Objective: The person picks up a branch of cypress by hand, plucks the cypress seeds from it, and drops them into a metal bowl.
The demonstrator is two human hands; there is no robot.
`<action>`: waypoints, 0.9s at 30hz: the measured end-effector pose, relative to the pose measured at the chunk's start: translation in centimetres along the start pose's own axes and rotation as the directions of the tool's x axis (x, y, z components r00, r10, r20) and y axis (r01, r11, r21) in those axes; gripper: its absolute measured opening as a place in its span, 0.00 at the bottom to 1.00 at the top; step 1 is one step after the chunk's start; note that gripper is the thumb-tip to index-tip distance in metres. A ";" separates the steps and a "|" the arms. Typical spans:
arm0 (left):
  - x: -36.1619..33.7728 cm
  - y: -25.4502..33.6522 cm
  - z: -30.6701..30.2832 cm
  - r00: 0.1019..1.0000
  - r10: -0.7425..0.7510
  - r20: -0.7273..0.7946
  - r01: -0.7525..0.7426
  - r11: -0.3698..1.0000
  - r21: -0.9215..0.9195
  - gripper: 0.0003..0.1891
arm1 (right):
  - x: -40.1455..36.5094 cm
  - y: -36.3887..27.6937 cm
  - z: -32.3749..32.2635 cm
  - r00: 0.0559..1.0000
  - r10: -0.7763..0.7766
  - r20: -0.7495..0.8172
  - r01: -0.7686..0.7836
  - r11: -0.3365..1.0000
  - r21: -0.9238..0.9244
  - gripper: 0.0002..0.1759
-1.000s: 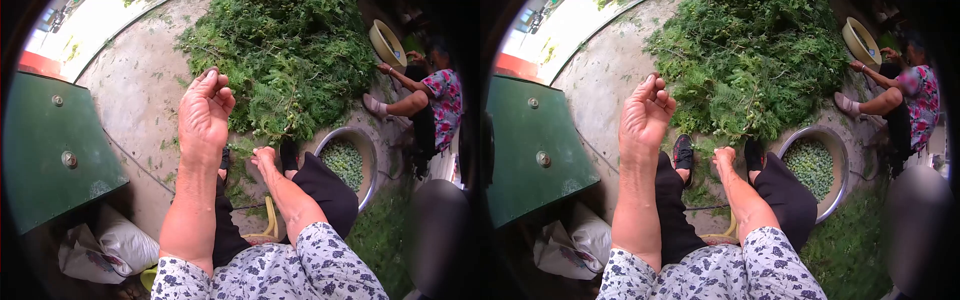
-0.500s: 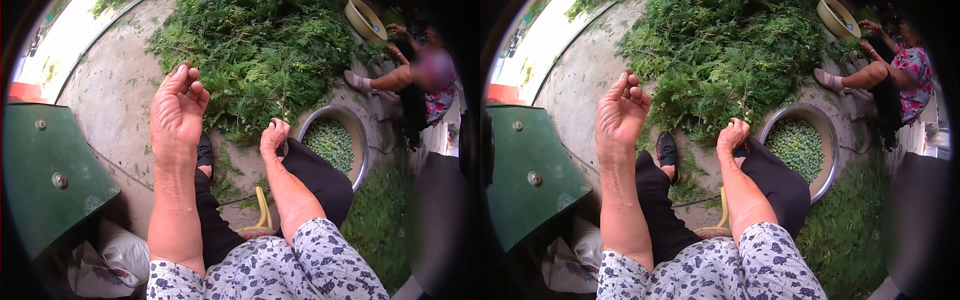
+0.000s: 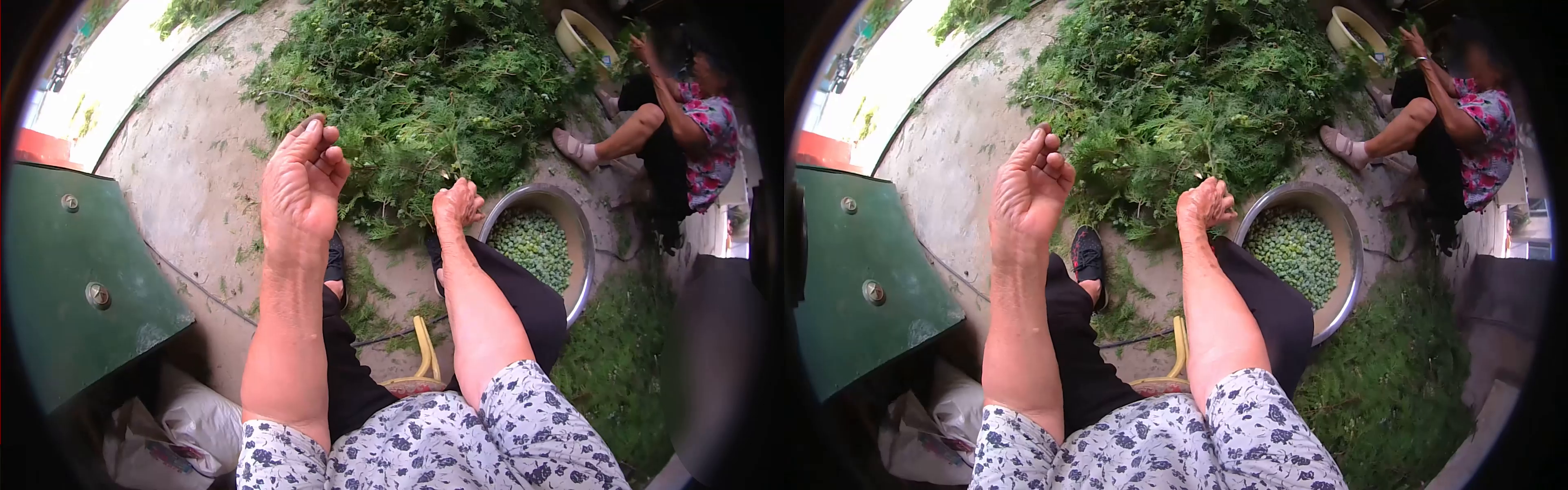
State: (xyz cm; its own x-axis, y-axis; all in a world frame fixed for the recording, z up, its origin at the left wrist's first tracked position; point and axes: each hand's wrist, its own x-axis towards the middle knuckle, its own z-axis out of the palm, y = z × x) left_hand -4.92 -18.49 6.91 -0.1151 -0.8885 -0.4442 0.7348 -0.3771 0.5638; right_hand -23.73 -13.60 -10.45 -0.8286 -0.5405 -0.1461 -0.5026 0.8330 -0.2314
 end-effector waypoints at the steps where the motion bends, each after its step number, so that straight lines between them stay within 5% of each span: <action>1: 0.0 -0.1 0.1 1.000 -0.005 0.022 0.005 1.000 -0.005 0.06 | 0.2 -0.1 -0.8 1.000 -0.020 0.006 0.020 1.000 -0.008 0.12; 6: -0.6 -0.6 -0.1 1.000 0.014 0.006 -0.014 0.999 0.052 0.06 | 1.1 -0.2 -6.7 0.980 -0.198 0.034 0.198 0.980 -0.001 0.06; 12: -2.3 -2.7 -1.1 0.995 0.076 0.068 -0.089 0.972 0.216 0.06 | 1.7 2.1 -14.3 0.950 -0.222 -0.221 0.242 0.968 0.065 0.04; 15: -4.1 -4.7 -1.8 0.998 0.023 0.063 -0.041 0.953 0.299 0.06 | 1.6 4.7 -17.3 0.806 -0.338 -0.486 0.486 0.847 0.217 0.08; 19: -10.2 -6.8 -0.7 0.966 -0.037 0.254 -0.081 0.897 0.435 0.07 | -0.2 7.6 -23.6 0.792 -0.373 -0.483 0.595 0.646 0.477 0.07; 23: -17.1 -8.3 -0.9 0.912 -0.098 0.399 -0.142 0.835 0.531 0.07 | -3.1 9.9 -28.7 0.916 -0.321 -0.239 0.346 0.334 0.877 0.06; 27: -21.4 -9.1 -0.4 0.864 -0.136 0.484 -0.165 0.832 0.529 0.07 | -6.3 11.7 -31.3 0.906 -0.398 -0.146 0.191 0.077 0.978 0.06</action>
State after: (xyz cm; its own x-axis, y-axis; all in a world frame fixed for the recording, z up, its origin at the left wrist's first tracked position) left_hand -8.88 4.06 10.98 -0.5232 -0.8432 -0.1233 0.2771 -0.3052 0.9111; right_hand -32.09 3.27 17.88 -0.5864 -0.8038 0.1000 0.0440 -0.1549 -0.9870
